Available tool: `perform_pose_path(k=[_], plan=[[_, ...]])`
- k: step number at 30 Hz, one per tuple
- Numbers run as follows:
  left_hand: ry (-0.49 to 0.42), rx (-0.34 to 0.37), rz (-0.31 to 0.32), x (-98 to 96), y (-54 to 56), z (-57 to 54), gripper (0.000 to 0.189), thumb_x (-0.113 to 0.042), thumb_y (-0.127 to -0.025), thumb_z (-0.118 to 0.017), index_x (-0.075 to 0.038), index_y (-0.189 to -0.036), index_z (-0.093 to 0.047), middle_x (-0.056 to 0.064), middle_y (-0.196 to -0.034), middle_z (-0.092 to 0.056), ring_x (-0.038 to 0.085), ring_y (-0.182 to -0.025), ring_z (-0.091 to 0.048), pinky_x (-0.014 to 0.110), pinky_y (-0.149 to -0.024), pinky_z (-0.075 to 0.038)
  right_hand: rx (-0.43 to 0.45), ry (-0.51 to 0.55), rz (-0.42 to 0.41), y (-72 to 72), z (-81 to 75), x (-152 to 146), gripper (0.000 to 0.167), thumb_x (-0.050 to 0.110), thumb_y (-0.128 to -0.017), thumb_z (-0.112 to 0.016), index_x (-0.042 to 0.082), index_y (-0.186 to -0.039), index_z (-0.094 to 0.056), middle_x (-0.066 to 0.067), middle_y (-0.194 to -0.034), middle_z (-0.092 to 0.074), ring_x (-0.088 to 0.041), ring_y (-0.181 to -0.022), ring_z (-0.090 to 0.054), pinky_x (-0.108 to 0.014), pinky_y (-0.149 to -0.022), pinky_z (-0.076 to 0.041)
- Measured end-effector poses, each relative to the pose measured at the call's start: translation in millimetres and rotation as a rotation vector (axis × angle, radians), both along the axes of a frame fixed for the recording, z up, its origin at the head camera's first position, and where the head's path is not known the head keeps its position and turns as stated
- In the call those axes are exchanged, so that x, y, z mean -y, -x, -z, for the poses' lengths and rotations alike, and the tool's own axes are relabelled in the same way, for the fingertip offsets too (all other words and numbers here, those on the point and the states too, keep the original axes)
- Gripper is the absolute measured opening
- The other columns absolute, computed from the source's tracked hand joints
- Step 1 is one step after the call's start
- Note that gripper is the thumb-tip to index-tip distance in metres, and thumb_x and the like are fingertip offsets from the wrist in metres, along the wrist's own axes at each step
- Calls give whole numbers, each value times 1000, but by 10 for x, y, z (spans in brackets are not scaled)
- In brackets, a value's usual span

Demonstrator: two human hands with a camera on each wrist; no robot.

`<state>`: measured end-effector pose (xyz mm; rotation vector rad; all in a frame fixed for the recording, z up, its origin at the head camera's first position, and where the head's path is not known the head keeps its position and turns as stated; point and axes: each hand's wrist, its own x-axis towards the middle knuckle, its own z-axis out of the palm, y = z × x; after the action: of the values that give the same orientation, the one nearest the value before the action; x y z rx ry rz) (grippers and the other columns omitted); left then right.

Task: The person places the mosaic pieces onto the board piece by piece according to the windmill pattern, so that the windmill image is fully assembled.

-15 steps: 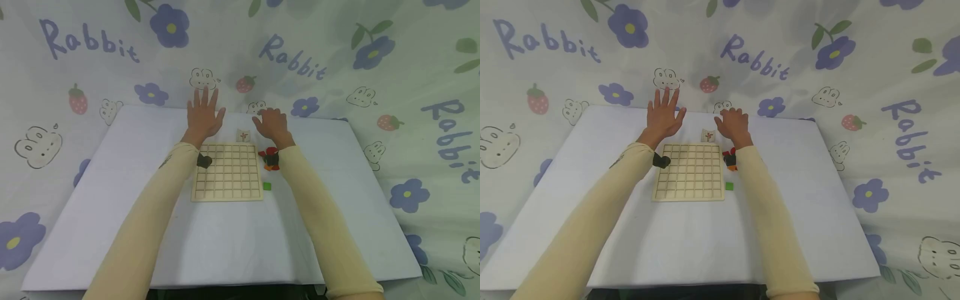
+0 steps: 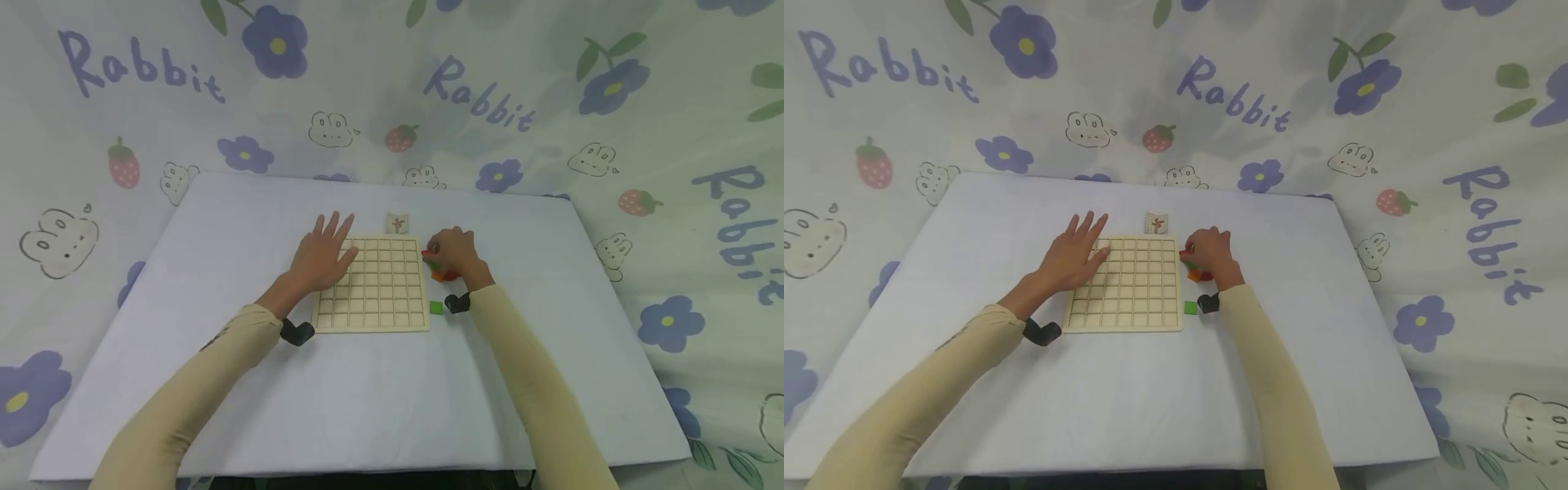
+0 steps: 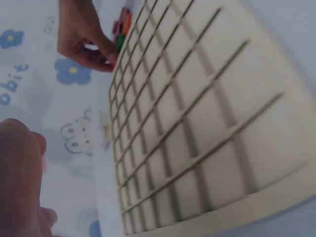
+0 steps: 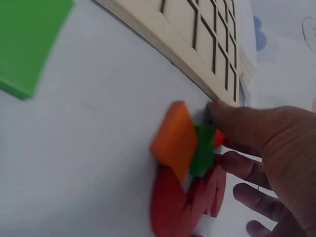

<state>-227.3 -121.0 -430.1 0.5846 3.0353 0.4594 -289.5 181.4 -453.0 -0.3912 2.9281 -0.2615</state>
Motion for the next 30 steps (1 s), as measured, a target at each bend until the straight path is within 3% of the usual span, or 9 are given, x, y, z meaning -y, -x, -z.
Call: perform_pose_path(k=[6,12,19,25,30], plan=[[-109,104,-24,141,-269,309,68,-39,-104,-39,-11,-159,-11,25,-160,-7,46,-145,-3,63,-112,-19,-60,41,7,-63,86,-12,26,35,-88,-75,15,-103,-78,-3,-104,-70,-27,-91,-50,-50,-81,-37],[-120,132,-78,295,-397,503,68,-38,-103,-41,-9,-158,-14,26,-160,-6,44,-146,0,63,-113,-11,-75,58,0,-109,80,-98,28,29,-87,-75,11,-108,-77,-5,-103,-70,-29,-94,-54,-48,-82,-43],[-126,69,-53,412,-453,690,69,-39,-103,-44,-6,-157,-18,24,-160,-12,43,-147,-3,57,-116,-8,-68,88,21,-152,84,-186,27,29,-89,-72,9,-107,-76,-7,-104,-71,-31,-97,-56,-49,-85,-43],[-163,5,-87,476,-499,799,66,-40,-103,-41,-7,-156,-23,19,-160,-18,37,-148,-6,53,-118,-6,-52,130,61,-164,88,-146,27,31,-88,-75,10,-104,-75,-6,-98,-70,-28,-94,-52,-47,-84,-40],[-166,-55,-94,496,-513,853,63,-41,-103,-41,-8,-155,-28,17,-160,-21,36,-148,-9,51,-118,-7,-23,302,113,-167,118,-97,18,22,-85,-77,8,-96,-72,-6,-92,-68,-25,-90,-58,-42,-85,-47]])
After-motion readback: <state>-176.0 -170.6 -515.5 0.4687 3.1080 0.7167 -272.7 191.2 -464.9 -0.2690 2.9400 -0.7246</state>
